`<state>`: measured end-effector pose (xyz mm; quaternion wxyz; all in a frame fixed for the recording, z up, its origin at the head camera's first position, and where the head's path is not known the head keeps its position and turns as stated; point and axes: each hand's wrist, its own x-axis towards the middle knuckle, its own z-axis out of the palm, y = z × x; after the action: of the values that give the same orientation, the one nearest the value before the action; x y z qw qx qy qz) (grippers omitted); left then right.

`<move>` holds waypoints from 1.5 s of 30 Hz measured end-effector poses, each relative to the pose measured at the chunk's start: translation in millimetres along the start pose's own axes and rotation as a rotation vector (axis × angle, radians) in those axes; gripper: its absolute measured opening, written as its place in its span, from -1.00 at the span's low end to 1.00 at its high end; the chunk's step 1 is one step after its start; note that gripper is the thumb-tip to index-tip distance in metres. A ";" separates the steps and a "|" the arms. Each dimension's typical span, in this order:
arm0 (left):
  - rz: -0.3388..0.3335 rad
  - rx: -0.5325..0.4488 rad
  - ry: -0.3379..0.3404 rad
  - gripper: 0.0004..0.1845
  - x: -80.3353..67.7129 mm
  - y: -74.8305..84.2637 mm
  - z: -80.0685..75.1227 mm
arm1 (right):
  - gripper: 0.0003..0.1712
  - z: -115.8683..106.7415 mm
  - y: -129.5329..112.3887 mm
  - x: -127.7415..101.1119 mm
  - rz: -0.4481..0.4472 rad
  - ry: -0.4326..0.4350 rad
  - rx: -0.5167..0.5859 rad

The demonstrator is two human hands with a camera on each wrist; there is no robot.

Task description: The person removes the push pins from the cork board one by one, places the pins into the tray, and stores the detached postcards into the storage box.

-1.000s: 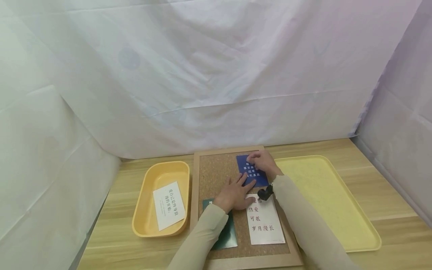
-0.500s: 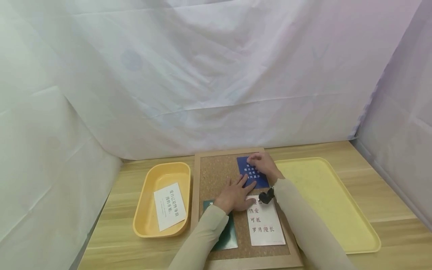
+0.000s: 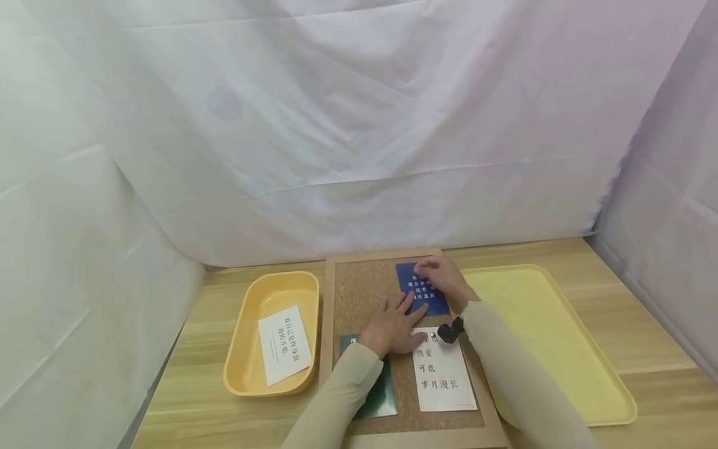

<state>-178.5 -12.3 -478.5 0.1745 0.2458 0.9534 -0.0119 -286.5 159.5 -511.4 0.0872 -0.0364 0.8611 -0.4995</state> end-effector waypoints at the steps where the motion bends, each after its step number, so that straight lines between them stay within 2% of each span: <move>1: -0.001 0.003 -0.001 -0.30 0.1 0.4 -0.3 | -0.74 -1.4 0.6 -0.6 0.001 -0.010 0.008; 5: -0.003 0.021 -0.002 -0.30 0.5 1.0 -0.8 | -0.70 -9.3 5.4 -1.4 -0.007 -0.040 0.056; 14: 0.007 0.014 -0.010 -0.29 1.4 1.3 -1.1 | -0.64 -22.1 8.6 -5.2 0.003 -0.037 0.143; 22: 0.003 0.002 -0.002 -0.29 1.9 0.8 -0.8 | -0.65 -40.8 13.8 -14.2 0.005 -0.063 0.098; 30: -0.002 -0.002 -0.003 -0.29 0.7 1.4 -0.9 | -0.57 -63.0 21.5 -26.0 -0.002 -0.041 -0.021; 45: -0.002 -0.003 0.003 -0.30 -0.1 1.9 -0.9 | -0.52 -89.9 36.5 -38.0 0.018 -0.038 -0.056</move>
<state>-177.9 -10.6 -477.5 0.1736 0.2447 0.9539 -0.0102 -265.1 260.1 -495.0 0.1072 -0.0405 0.8733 -0.4734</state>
